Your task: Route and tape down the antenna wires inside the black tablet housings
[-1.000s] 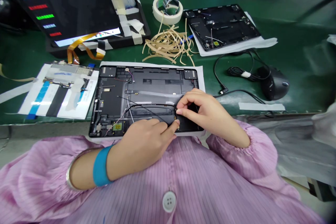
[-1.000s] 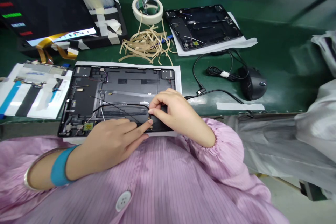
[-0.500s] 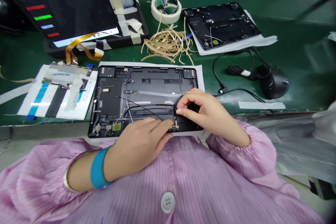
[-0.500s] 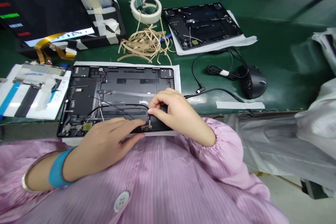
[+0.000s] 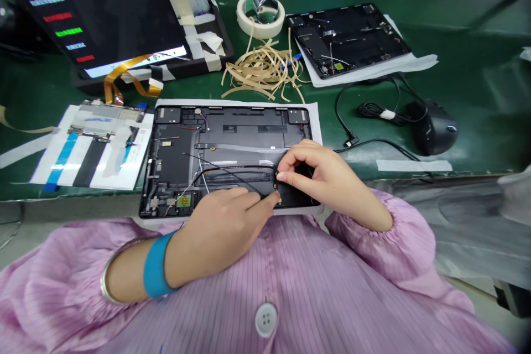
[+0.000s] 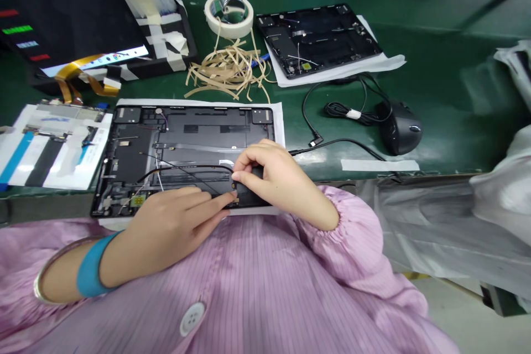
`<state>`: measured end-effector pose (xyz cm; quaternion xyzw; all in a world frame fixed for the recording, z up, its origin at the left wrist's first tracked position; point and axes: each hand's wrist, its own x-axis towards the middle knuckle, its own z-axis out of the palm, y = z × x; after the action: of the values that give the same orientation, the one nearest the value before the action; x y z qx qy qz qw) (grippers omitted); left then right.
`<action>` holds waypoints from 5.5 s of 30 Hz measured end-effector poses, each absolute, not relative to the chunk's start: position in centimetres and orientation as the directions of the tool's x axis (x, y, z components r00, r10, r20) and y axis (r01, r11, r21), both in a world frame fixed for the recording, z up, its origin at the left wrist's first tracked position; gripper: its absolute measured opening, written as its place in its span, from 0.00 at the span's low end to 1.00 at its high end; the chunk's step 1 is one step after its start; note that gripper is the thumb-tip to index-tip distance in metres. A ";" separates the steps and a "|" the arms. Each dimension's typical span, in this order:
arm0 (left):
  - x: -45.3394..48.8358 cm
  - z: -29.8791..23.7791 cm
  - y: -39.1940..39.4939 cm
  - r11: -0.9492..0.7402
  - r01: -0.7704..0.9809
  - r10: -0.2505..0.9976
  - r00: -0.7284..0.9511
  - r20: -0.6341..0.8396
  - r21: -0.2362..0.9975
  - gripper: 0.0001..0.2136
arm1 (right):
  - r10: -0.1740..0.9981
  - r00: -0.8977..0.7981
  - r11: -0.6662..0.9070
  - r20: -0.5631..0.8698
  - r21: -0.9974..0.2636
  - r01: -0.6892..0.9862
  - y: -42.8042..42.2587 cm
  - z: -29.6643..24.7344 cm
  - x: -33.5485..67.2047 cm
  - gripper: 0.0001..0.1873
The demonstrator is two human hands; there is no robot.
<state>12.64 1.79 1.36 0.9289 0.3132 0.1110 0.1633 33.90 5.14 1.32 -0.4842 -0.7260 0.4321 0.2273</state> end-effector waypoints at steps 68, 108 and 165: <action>13.7 2.3 10.5 -0.453 0.612 0.687 0.703 -0.184 0.648 0.08 | 0.900 -0.424 0.368 0.095 -0.686 0.627 3.8 0.7 34.4 0.13; 12.6 3.7 11.0 -0.244 0.755 0.734 0.554 -0.394 0.609 0.10 | 0.838 -0.491 0.538 0.238 -0.206 0.817 1.1 0.5 32.6 0.14; 7.7 3.8 11.2 -0.049 0.731 0.765 0.466 -0.445 0.681 0.08 | 0.814 -0.575 0.579 0.081 -0.042 0.814 2.1 0.9 29.6 0.21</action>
<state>7.70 11.17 3.77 0.7240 0.5163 0.0187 0.4570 29.65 2.06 0.85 -0.4589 -0.8873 0.0002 0.0456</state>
